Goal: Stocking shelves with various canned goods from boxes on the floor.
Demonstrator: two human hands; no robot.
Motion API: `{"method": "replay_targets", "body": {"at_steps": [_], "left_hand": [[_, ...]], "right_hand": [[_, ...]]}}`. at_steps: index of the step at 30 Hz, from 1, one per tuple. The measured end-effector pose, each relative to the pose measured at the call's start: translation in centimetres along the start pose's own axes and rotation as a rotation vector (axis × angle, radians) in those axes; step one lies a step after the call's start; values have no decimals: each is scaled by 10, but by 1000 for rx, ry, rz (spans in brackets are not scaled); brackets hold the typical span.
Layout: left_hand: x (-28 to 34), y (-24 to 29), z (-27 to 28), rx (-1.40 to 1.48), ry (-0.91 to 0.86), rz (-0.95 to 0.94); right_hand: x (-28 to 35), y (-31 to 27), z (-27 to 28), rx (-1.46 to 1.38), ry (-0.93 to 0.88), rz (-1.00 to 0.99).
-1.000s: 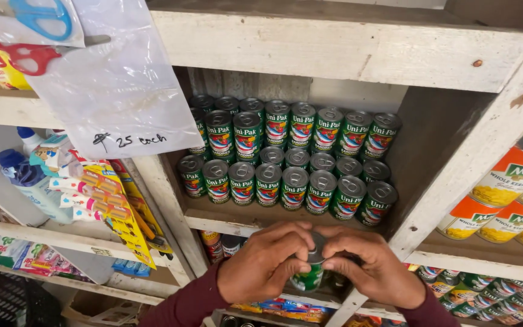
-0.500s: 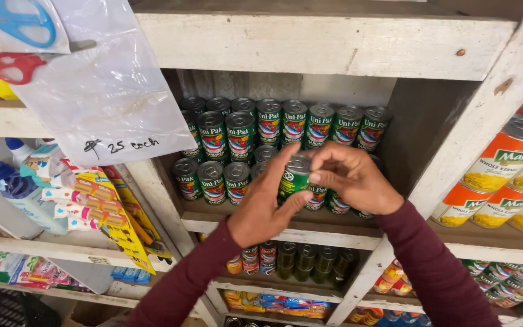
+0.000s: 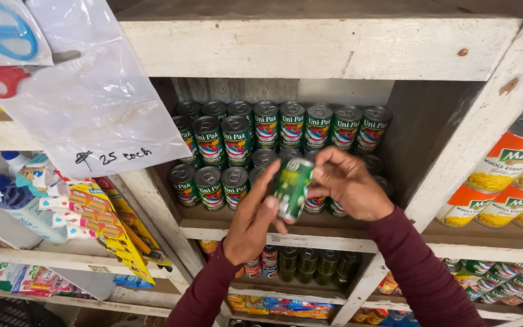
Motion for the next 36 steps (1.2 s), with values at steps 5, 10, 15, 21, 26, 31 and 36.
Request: {"method": "replay_targets", "body": {"at_steps": [5,10,15,21,26,31,36], "left_hand": [[6,-4,-5,78,1,-185],[-1,-3,11,42,80,-268],[-9,25,22,-175,100,-392],[-27,58,35,-343,97,-465],[-41,67,32,-433,36,-490],[-61,61,28,-547,53,-428],[-80,45,47,-346,-6,-353]], "right_hand": [[-10,16,11,-330,-12,-44],[-12,24,13,-467,-7,-97],[-21,0,22,-342,-11,-35],[-33,-23,14,-36,-6,59],[-43,-28,2,186,19,90],[-51,-41,-15,435,84,109],[-56,-59,-15,576,16,268]]}}
Point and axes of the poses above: each hand's wrist, its own x-axis away from the middle knuckle, its own z-axis out of the back of the hand, y = z × x, the point moved 6 cm from there along -x, towards the middle knuckle, and after that the axes turned 11 degrees about x, right-handed, at the moved point
